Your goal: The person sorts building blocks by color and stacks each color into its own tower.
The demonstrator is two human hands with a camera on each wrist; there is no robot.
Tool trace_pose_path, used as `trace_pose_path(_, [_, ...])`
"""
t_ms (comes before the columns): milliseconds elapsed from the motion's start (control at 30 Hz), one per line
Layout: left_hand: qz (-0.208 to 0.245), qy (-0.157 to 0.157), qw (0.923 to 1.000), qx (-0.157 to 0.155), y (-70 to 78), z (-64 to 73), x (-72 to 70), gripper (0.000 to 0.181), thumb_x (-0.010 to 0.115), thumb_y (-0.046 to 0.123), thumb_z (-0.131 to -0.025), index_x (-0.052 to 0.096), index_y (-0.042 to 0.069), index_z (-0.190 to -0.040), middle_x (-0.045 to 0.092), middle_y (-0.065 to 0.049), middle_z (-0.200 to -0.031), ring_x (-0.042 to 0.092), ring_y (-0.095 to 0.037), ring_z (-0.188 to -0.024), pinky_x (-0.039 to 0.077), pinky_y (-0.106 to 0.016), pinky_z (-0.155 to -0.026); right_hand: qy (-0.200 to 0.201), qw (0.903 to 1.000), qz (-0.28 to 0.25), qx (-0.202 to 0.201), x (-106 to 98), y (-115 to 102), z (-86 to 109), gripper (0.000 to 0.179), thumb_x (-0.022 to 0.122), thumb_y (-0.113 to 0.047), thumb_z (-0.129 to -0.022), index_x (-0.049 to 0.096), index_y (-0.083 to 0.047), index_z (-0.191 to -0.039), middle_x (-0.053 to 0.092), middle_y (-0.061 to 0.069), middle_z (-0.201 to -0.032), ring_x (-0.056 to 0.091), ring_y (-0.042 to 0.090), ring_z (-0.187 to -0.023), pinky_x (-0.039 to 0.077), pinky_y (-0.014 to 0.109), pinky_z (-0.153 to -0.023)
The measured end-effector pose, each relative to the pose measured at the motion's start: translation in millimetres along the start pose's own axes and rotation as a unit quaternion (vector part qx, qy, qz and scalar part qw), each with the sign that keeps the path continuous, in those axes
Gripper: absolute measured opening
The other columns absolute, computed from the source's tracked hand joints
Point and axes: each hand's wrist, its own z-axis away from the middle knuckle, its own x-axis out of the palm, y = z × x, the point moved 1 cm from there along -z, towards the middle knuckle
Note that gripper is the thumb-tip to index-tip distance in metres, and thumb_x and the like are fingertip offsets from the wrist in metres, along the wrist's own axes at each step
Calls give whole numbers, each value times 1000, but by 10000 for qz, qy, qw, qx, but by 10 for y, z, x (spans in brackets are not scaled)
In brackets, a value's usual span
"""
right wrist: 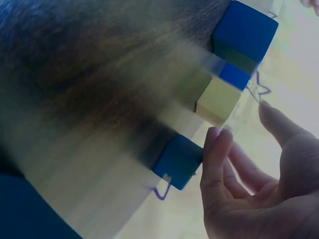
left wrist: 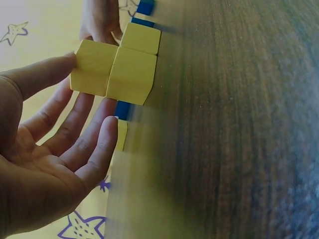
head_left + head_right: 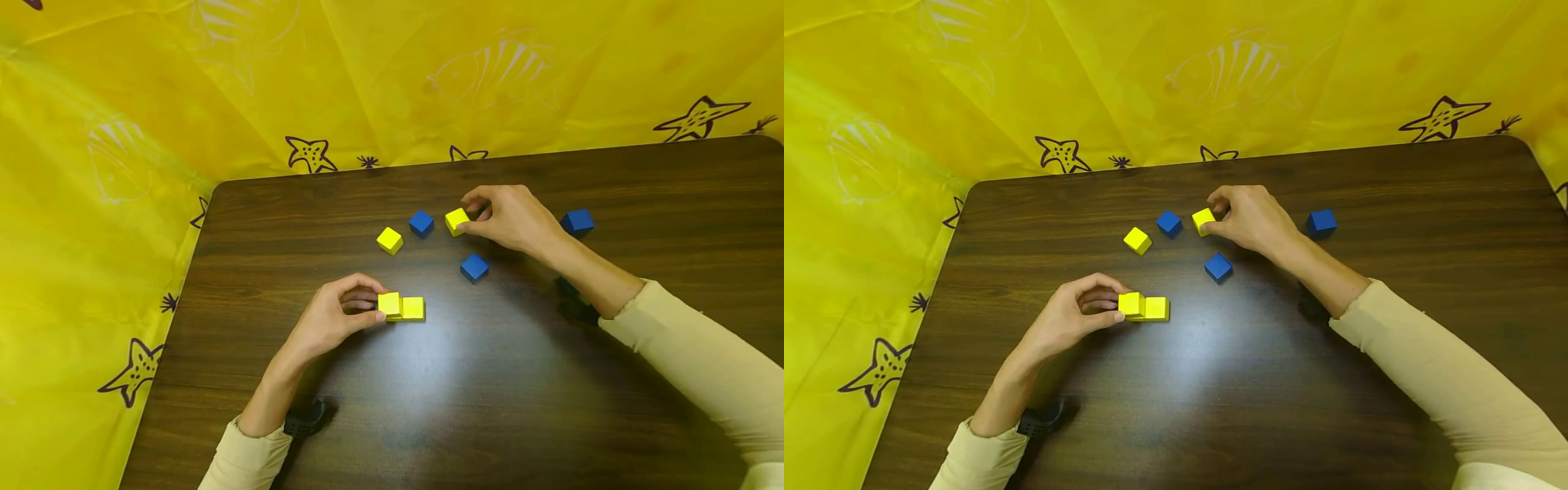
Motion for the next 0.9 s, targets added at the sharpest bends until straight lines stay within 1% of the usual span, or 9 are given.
trace_pose_path(133, [-21, -1, 10000, 20, 3, -2, -4, 31, 79, -2, -82, 68, 7, -110, 70, -9, -112, 68, -24, -99, 57, -35, -88, 51, 9999, 75, 80, 21, -7, -7, 46, 82, -33, -83, 69, -9, -120, 71, 6, -103, 67, 21, -88, 54, 38, -73])
trace_pose_path(333, [-33, -7, 10000, 30, -11, -3, -2, 31, 79, -1, -82, 68, 7, -110, 70, -9, -112, 68, -24, -98, 57, -34, -88, 26, 9998, 175, 114, 87, -41, -16, 45, 81, -31, -83, 70, -6, -118, 73, 8, -101, 68, 23, -88, 55, 39, -73])
trace_pose_path(600, [-11, -25, 10000, 26, -18, -6, 5, 31, 78, -2, -82, 67, 6, -110, 69, -10, -112, 68, -24, -99, 57, -34, -88, -45, 9987, 335, 393, 130, -69, -24, 48, 79, -32, -84, 67, -5, -122, 73, 12, -109, 69, 29, -96, 56, 43, -73])
trace_pose_path(900, [27, -39, 10000, 78, -27, -17, -2, 31, 78, -3, -82, 67, 5, -110, 69, -10, -113, 68, -25, -101, 57, -35, -89, 71, 9989, 338, 323, 185, -52, -46, 46, 83, -28, -81, 68, -6, -119, 74, 9, -102, 69, 26, -89, 56, 41, -71])
